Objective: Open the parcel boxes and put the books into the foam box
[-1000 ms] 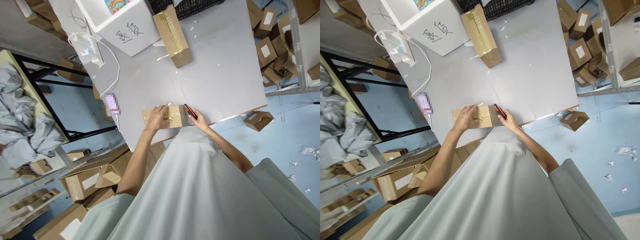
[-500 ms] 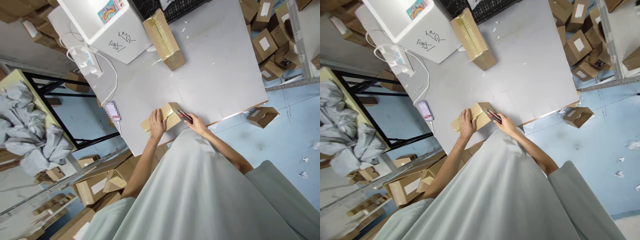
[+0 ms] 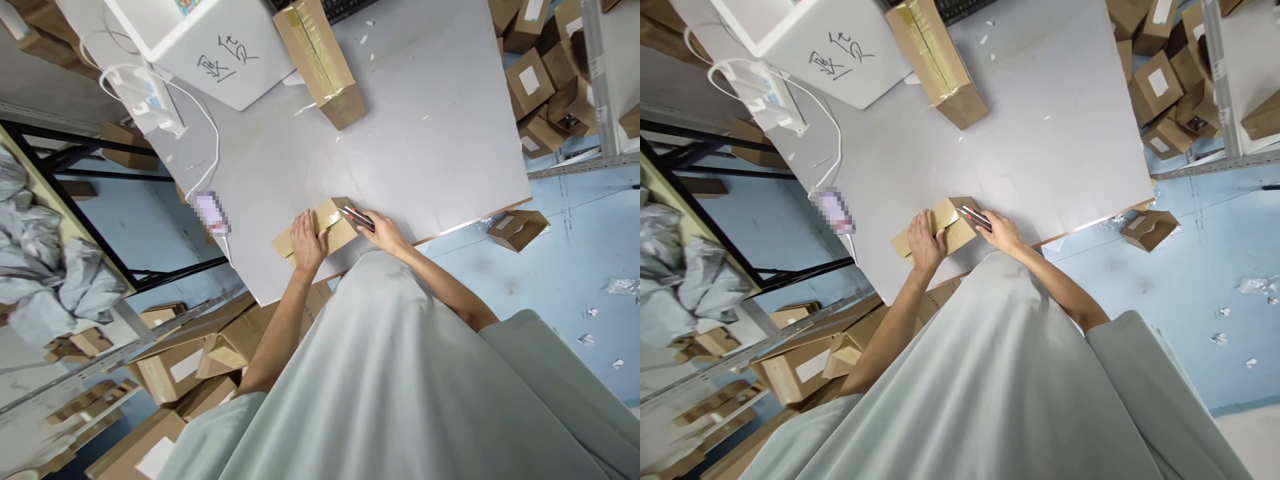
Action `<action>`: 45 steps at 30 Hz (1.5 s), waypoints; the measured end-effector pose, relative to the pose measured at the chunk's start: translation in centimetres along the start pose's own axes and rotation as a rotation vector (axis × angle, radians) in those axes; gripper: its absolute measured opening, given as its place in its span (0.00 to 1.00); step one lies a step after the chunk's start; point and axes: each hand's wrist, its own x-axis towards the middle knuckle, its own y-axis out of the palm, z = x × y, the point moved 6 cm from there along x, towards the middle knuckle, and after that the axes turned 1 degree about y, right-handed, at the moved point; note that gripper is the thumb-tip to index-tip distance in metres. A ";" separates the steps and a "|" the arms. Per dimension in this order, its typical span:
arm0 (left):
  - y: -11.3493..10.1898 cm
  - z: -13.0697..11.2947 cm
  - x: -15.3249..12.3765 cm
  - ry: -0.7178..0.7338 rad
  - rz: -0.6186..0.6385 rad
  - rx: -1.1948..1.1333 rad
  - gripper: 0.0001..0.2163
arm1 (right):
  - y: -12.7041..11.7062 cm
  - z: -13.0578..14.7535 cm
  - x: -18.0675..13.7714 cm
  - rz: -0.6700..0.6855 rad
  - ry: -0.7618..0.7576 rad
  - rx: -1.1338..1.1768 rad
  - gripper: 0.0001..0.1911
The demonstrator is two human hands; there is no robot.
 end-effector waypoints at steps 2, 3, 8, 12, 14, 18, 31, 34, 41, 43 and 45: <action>0.1 0.1 0.0 0.000 0.002 -0.007 0.42 | -0.1 0.1 0.3 -0.002 -0.003 0.000 0.21; 0.1 0.1 0.0 -0.001 0.003 -0.009 0.43 | -0.2 0.2 0.4 -0.001 -0.007 -0.001 0.21; 0.1 0.1 -0.1 -0.012 0.001 -0.022 0.43 | -0.7 0.6 0.5 0.032 -0.045 -0.029 0.23; 0.1 0.1 -0.1 -0.008 -0.001 -0.034 0.43 | -1.1 1.0 0.8 0.071 -0.055 -0.083 0.23; 0.2 0.2 -0.1 0.003 -0.006 -0.044 0.44 | -1.5 1.4 1.1 0.103 -0.085 -0.114 0.23; 0.3 0.2 -0.1 0.020 -0.027 -0.073 0.44 | -3.1 1.9 1.3 0.189 -0.164 -0.207 0.21; 0.9 -0.2 -1.1 0.131 -0.060 -0.092 0.45 | -3.5 -0.2 -5.6 0.364 -0.147 -0.284 0.17; 0.6 -0.8 -0.9 0.143 -0.071 -0.097 0.41 | -3.3 -0.4 -7.2 0.394 -0.137 -0.302 0.16; -0.8 -1.3 -0.8 0.187 -0.159 -0.018 0.22 | -3.5 -0.8 -7.9 0.324 -0.058 -0.288 0.19; -1.2 -1.4 -1.4 0.173 -0.240 0.013 0.15 | -3.4 -0.8 -7.5 0.303 -0.048 -0.288 0.20; -1.0 -2.3 -2.2 0.205 -0.223 0.017 0.15 | -3.4 -0.6 -7.1 0.286 -0.049 -0.298 0.20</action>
